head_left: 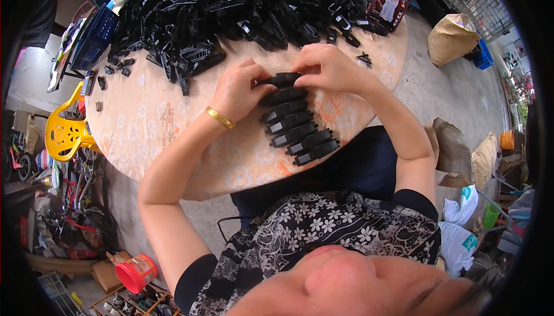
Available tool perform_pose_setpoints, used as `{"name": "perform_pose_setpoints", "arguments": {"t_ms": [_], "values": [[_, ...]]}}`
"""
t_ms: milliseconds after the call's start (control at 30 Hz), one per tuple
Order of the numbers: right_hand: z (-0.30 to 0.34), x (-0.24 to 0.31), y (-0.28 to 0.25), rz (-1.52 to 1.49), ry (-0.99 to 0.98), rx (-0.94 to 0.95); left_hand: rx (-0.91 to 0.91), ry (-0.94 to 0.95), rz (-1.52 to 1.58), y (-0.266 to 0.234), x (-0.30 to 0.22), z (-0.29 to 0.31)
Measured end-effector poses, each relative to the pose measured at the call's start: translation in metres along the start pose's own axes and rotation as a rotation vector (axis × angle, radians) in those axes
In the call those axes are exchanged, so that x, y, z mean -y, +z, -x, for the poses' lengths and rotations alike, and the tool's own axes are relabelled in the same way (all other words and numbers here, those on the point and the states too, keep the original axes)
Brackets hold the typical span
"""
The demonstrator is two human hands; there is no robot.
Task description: The person assembles plastic components by hand, snapping smaller black plastic pieces into larger bases and stacking the assembled units on the table.
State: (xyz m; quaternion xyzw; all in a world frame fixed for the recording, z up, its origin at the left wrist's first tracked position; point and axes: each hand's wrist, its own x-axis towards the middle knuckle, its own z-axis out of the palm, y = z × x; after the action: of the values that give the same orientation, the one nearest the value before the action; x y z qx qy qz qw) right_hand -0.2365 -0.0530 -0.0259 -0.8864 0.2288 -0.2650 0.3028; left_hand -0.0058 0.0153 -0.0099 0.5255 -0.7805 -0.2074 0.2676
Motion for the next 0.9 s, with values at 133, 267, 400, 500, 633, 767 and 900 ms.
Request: {"name": "perform_pose_setpoints", "arguments": {"t_ms": [133, 267, 400, 500, 633, 767, 900], "values": [[0.001, 0.009, -0.001, -0.029, -0.007, 0.03, 0.039, 0.035, -0.001, -0.002, 0.003, 0.001], [0.0, -0.001, -0.018, 0.182, 0.037, -0.238, 0.117, 0.085, 0.024, -0.012, 0.0, 0.002], [0.02, -0.021, -0.05, 0.817, 0.281, -0.401, -0.191, 0.358, -0.382, -0.033, 0.018, -0.008], [0.024, -0.019, -0.055, 0.822, 0.573, -0.185, -0.298, 0.051, -0.807, -0.044, 0.026, -0.007], [0.02, -0.012, -0.047, 0.777, 0.502, -0.174, -0.171, -0.094, -0.876, -0.05, 0.044, -0.002], [0.02, -0.015, -0.044, 0.801, 0.309, -0.262, -0.172, -0.035, -0.881, -0.04, 0.043, -0.001], [0.016, 0.01, -0.029, 0.658, 0.105, -0.236, -0.109, -0.027, -0.816, -0.042, 0.034, 0.001]]}}
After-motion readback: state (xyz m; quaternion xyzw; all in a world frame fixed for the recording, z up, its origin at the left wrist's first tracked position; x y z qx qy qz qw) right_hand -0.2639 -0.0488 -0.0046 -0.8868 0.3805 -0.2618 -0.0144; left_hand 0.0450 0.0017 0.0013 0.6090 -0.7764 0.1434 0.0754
